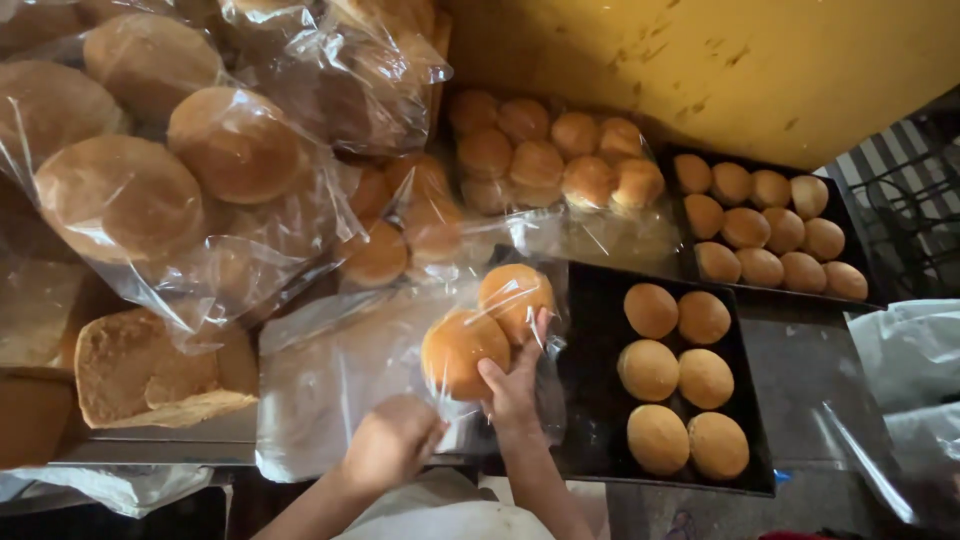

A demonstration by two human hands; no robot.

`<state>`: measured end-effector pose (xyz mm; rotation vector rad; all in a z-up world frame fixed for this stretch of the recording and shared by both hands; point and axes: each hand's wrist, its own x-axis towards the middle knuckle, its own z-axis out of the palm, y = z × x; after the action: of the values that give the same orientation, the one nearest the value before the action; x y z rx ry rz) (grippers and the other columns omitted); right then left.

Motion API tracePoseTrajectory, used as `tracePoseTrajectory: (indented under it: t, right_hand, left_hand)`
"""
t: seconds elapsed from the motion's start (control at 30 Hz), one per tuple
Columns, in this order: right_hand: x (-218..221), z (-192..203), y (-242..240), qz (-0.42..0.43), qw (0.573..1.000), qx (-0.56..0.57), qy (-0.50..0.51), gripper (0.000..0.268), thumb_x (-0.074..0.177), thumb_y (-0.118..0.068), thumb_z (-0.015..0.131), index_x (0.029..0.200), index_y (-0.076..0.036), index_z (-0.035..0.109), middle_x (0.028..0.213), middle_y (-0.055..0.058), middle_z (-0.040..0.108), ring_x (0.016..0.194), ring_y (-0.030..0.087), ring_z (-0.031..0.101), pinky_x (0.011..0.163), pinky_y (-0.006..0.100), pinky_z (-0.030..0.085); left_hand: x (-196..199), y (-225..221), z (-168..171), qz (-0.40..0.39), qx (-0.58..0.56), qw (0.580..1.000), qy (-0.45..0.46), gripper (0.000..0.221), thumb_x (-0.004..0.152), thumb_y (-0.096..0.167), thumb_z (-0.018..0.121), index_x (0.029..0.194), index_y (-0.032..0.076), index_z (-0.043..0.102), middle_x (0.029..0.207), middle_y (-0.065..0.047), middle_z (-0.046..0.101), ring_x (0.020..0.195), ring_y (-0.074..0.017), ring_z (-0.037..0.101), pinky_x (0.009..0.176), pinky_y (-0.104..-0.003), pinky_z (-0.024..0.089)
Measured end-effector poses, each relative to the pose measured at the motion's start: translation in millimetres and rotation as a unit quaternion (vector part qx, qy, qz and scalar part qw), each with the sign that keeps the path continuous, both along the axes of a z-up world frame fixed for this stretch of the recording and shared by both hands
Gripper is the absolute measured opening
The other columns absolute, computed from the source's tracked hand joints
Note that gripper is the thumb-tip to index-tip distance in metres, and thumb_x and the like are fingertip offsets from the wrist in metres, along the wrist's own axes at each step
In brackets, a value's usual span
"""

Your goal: Bagging baked buns into plastic bags from metal trays.

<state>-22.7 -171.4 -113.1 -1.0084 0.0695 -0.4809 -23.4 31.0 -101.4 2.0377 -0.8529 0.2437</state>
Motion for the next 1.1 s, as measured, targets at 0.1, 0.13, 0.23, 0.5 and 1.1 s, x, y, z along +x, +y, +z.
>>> tracePoseTrajectory:
  t: [0.1,0.13,0.23,0.5,1.1]
  right_hand:
    - [14,3,9,-0.019,0.996,-0.013,0.089,0.122,0.070,0.008,0.068,0.164,-0.029,-0.003,0.162,0.008,0.025,0.144,0.029,0.036,0.115,0.049,0.039]
    - [18,-5,11,-0.030,0.995,-0.040,0.089,0.120,0.073,0.010,0.067,0.164,-0.028,0.000,0.162,0.011,0.026,0.144,0.030,0.038,0.116,0.048,0.040]
    - [22,-16,25,-0.024,0.993,-0.050,0.106,0.119,0.080,0.013,0.067,0.168,-0.029,-0.001,0.155,0.022,0.034,0.131,0.033,0.042,0.107,0.045,0.043]
    - [49,-31,85,0.022,0.985,-0.060,0.158,0.121,0.083,0.006,0.075,0.162,-0.026,-0.011,0.135,0.007,0.047,0.103,0.017,0.063,0.085,0.035,0.061]
    - [12,56,75,0.189,0.888,-0.089,0.409,0.067,0.102,-0.051,0.045,0.147,-0.002,0.048,0.117,0.015,0.067,0.101,0.029,0.069,0.083,0.040,0.059]
  left_hand:
    - [0,3,21,-0.132,-0.004,0.988,-0.076,0.017,0.085,0.020,0.077,0.079,0.011,0.063,0.071,-0.008,0.061,0.067,-0.0326,0.062,0.063,-0.045,0.051]
    - [-2,3,27,-0.199,-0.008,0.975,-0.095,0.018,0.085,0.020,0.076,0.079,0.011,0.062,0.072,-0.007,0.061,0.067,-0.0304,0.062,0.062,-0.044,0.051]
    - [-11,-2,40,-0.305,-0.005,0.947,-0.098,0.019,0.087,0.021,0.074,0.079,0.011,0.060,0.072,-0.005,0.061,0.067,-0.0280,0.063,0.062,-0.043,0.051]
    - [-26,-12,39,-0.393,0.014,0.919,-0.007,0.028,0.094,0.024,0.071,0.071,0.012,0.059,0.070,-0.007,0.066,0.066,-0.0319,0.064,0.058,-0.046,0.048]
    - [52,46,-70,0.009,0.233,0.971,-0.056,0.071,0.084,0.061,0.064,0.139,0.018,0.054,0.151,-0.010,0.048,0.141,-0.0329,0.041,0.118,-0.053,0.027]
